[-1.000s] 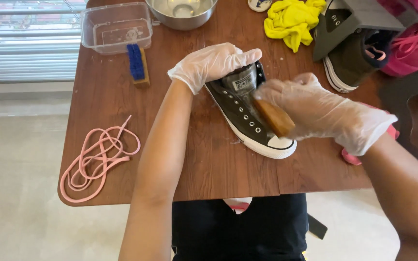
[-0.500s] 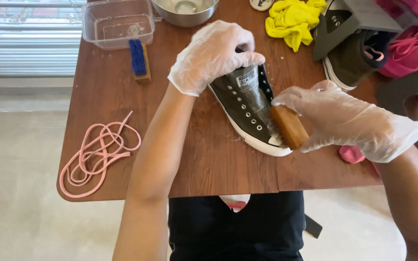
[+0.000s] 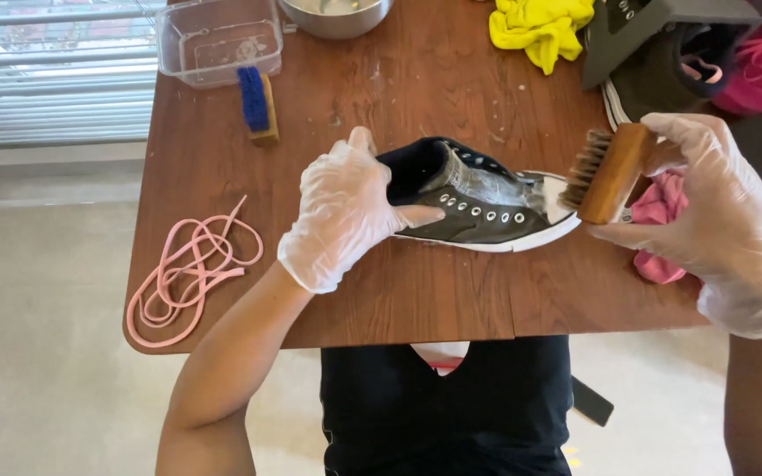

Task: Cleaning a black high-top sneaker with a brush and water on a wooden table.

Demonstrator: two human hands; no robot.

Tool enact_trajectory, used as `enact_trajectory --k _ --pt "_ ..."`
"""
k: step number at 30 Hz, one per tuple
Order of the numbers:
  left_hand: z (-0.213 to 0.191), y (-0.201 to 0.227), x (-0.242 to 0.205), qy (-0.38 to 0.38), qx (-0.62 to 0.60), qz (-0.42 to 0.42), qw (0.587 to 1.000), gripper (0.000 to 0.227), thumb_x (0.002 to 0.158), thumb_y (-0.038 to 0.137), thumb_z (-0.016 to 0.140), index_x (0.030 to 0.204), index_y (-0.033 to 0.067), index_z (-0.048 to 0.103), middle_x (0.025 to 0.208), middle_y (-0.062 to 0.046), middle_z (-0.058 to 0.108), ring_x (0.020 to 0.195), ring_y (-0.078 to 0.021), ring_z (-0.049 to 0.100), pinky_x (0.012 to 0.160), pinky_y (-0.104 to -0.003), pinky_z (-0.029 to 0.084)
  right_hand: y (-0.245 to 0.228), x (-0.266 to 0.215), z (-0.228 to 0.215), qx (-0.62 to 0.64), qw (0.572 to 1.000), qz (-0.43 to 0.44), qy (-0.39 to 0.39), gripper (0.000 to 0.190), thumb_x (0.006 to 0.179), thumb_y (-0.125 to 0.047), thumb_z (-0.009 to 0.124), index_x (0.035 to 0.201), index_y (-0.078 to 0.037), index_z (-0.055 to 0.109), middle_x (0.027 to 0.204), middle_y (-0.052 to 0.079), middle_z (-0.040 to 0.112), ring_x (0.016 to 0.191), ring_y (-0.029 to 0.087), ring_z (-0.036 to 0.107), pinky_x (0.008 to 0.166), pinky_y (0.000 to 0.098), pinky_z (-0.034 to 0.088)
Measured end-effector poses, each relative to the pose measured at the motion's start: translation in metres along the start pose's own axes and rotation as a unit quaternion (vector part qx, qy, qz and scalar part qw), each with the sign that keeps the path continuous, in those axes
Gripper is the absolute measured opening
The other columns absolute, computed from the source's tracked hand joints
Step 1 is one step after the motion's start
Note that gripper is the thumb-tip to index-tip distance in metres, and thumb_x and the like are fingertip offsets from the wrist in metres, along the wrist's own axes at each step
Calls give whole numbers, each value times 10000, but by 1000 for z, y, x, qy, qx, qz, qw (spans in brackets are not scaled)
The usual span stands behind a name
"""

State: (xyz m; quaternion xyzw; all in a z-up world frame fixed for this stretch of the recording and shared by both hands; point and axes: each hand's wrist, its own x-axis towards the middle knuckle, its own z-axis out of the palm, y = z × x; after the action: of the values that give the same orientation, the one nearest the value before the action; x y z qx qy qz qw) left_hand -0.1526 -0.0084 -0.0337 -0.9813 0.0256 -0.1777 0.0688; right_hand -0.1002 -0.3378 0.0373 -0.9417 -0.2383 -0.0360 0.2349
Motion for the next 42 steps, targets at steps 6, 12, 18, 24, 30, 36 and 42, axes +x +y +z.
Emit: enact_trajectory --k 6,12,18,24,30,36,42 --pt "5 15 -9 74 -37 -25 996 1002 753 1058 473 567 91 658 702 -63 573 519 -279 584 523 -369 422 5 -14 46 96 995 13 2 1002 594 -200 947 1453 0 472 1275 164 506 915 219 548 730 330 491" --pt "-19 -20 1 -187 -382 99 900 828 730 836 476 1017 140 823 741 -39 470 662 -233 517 645 -394 403 29 19 90 99 987 3 129 927 713 -213 967 1431 37 437 1308 204 408 1046 251 537 917 347 531" --pt "-9 -21 -2 -187 -417 118 882 669 793 718 613 1036 108 741 843 -57 543 708 -242 568 664 -410 443 -9 13 96 159 985 -60 -24 952 592 -306 973 1384 -73 498 1291 151 525 1014 222 585 928 344 513" --pt "2 -27 -2 -183 -410 131 884 639 799 693 645 1016 97 718 869 -30 512 722 -214 539 645 -393 439 -6 24 85 139 982 -11 124 813 775 -103 927 1400 69 437 1236 197 475 1037 249 520 899 341 488" --pt "15 -29 -1 -196 -362 59 909 473 794 639 774 967 202 714 915 -37 563 870 -312 641 771 -444 548 -24 2 101 190 980 25 50 1075 452 -387 1023 1358 -18 578 1177 172 565 963 323 682 905 442 554" --pt "27 -15 3 -165 -369 29 914 387 880 563 733 977 192 684 982 -40 543 852 -357 646 750 -487 572 10 32 117 160 979 23 127 975 585 -331 1048 1350 -18 532 1175 177 547 981 336 651 883 415 541" --pt "37 -27 6 -175 -356 -32 918 317 897 588 711 899 279 642 1121 90 482 929 -236 650 775 -399 583 -37 25 104 216 971 36 101 951 549 -250 1017 1318 50 545 1119 232 567 974 396 658 873 469 554"
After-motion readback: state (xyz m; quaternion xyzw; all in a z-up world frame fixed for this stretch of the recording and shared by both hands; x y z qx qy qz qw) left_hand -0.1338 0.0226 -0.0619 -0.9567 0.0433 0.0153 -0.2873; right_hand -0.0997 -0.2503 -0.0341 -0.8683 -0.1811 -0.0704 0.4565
